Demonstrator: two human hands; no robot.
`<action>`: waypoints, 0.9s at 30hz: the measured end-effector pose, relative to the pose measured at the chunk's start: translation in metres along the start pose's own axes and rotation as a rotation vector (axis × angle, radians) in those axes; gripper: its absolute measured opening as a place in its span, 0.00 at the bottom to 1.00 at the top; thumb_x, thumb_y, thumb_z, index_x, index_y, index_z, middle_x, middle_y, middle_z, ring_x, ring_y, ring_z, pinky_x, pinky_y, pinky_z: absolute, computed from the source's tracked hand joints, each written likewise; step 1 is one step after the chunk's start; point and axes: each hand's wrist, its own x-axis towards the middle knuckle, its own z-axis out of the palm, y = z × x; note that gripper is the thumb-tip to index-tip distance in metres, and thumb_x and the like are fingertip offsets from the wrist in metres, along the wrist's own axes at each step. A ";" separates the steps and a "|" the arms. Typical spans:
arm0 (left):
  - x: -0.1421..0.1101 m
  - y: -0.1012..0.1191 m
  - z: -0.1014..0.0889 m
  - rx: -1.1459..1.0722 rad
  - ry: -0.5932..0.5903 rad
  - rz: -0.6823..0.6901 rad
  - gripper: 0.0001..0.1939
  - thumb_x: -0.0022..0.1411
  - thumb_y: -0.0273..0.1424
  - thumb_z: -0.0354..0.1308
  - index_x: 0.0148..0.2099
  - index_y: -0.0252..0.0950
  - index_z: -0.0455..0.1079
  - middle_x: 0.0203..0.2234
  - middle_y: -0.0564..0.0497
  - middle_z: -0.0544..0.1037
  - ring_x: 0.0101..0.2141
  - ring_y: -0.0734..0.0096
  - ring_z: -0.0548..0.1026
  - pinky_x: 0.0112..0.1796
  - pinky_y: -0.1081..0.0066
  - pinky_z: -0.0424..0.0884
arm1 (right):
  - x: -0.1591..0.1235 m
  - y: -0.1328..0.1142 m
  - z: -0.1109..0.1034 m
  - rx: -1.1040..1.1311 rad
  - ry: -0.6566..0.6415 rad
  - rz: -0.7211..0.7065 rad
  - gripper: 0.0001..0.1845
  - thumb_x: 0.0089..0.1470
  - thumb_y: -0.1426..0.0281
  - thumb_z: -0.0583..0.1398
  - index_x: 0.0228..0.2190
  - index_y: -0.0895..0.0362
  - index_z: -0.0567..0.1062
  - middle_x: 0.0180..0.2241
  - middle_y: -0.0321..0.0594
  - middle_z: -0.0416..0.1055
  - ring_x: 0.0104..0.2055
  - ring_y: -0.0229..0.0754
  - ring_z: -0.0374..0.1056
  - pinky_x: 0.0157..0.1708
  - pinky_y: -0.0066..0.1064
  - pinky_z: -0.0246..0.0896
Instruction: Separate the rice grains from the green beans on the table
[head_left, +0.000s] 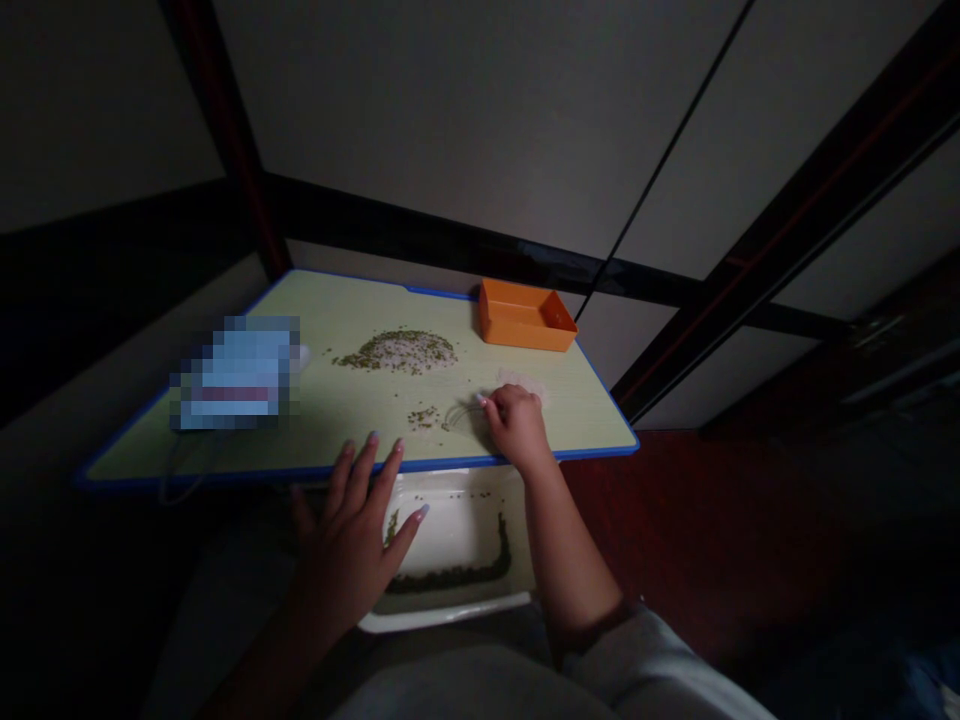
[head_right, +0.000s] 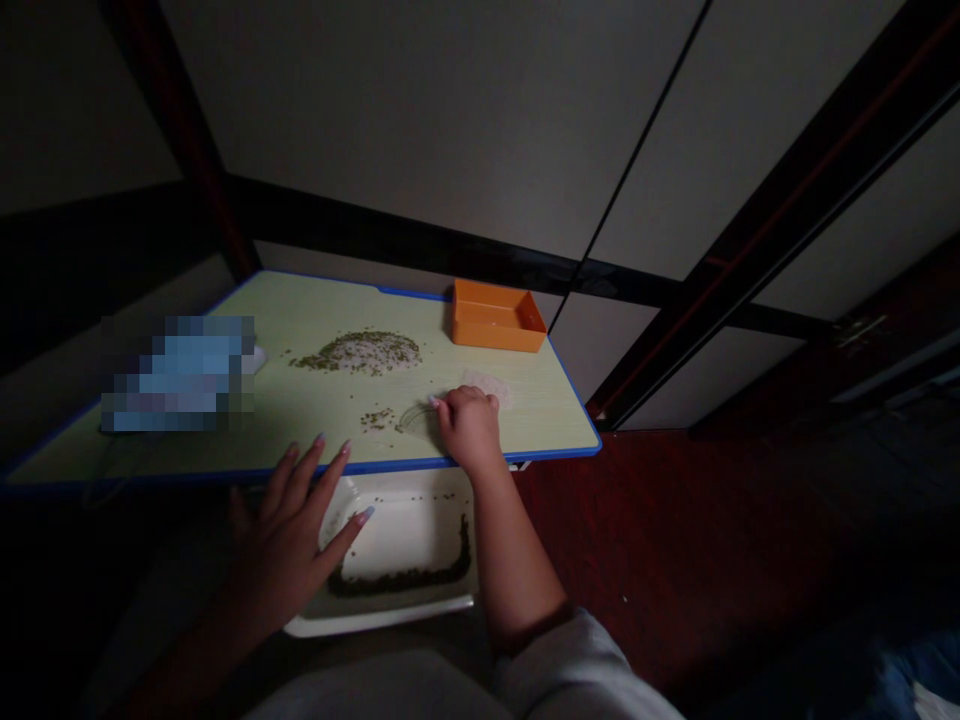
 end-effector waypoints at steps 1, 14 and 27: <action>0.000 0.000 0.000 -0.002 -0.002 0.000 0.31 0.66 0.44 0.41 0.69 0.45 0.45 0.69 0.45 0.49 0.68 0.51 0.44 0.59 0.31 0.44 | 0.000 0.000 0.000 -0.006 -0.004 0.004 0.12 0.62 0.68 0.55 0.29 0.58 0.74 0.33 0.43 0.74 0.40 0.43 0.66 0.39 0.32 0.50; 0.001 0.001 -0.001 -0.013 -0.012 -0.004 0.31 0.66 0.44 0.41 0.69 0.45 0.46 0.69 0.45 0.49 0.68 0.51 0.44 0.59 0.31 0.44 | 0.001 -0.003 0.002 -0.049 -0.025 -0.006 0.12 0.62 0.67 0.55 0.30 0.58 0.74 0.35 0.44 0.75 0.41 0.44 0.67 0.38 0.33 0.48; 0.000 -0.001 0.002 0.013 0.018 0.011 0.32 0.66 0.44 0.41 0.69 0.45 0.44 0.69 0.45 0.48 0.68 0.48 0.46 0.57 0.29 0.49 | 0.006 -0.007 0.004 -0.078 -0.050 0.024 0.12 0.63 0.66 0.54 0.32 0.58 0.74 0.37 0.45 0.75 0.43 0.44 0.66 0.38 0.33 0.47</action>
